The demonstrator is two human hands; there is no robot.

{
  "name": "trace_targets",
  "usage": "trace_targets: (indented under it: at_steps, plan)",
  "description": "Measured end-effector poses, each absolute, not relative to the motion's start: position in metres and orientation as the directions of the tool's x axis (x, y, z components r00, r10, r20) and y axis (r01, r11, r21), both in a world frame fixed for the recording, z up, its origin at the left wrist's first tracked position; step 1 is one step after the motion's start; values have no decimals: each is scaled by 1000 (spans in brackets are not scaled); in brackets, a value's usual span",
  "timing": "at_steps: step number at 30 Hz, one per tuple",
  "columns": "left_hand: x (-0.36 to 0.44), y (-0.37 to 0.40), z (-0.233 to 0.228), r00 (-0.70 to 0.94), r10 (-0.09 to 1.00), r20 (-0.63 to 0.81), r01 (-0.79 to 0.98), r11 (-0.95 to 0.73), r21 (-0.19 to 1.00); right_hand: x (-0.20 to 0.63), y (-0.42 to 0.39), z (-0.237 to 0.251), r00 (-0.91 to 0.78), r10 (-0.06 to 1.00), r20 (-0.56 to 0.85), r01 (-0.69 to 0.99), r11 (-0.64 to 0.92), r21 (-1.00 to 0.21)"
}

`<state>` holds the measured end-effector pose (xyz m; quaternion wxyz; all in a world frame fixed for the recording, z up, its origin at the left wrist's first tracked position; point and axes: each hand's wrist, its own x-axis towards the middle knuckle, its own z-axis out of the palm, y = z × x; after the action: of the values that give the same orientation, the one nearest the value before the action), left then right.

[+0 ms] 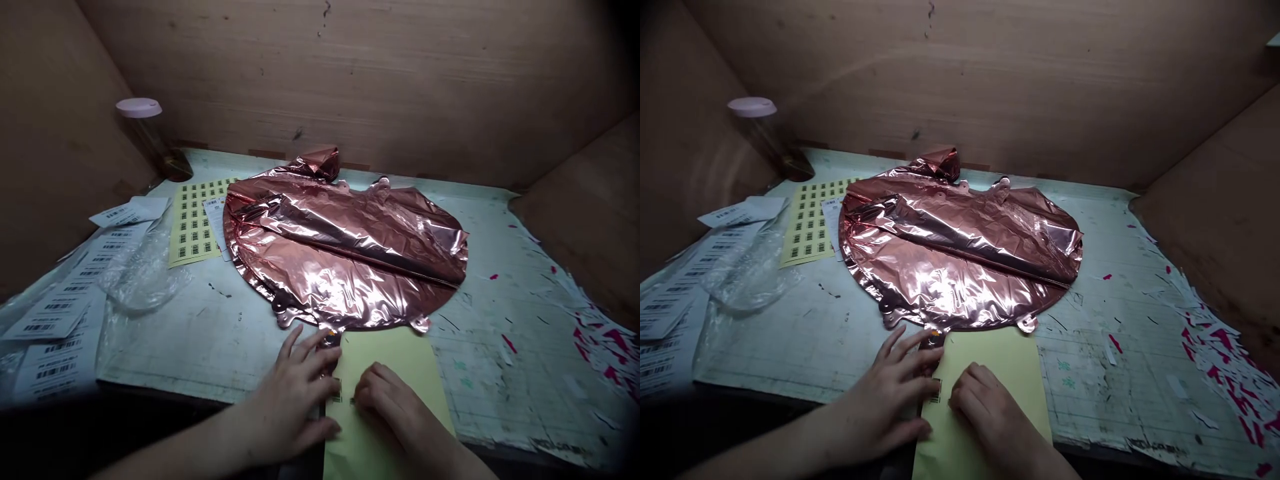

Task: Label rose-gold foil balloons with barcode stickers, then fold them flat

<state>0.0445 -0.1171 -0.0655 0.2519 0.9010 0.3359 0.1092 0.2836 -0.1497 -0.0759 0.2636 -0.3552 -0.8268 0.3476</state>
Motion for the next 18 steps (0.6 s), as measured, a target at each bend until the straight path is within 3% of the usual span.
trace_targets:
  at_steps: [3,6,11,18]
  plan:
    - [43,-146,-83,696,709,109,567,-637,523,286,-144,-56,-532,832,155,321,368,-873]
    - [44,-152,-90,679,716,160,546,-639,542,281,-105,-42,-456,884,103,373,295,-880]
    - [44,-138,-88,607,752,257,549,-631,548,264,-28,-58,-579,806,-123,345,106,-933]
    - [37,-118,-94,683,678,272,529,-716,455,255,-20,-70,-556,828,-74,412,197,-890]
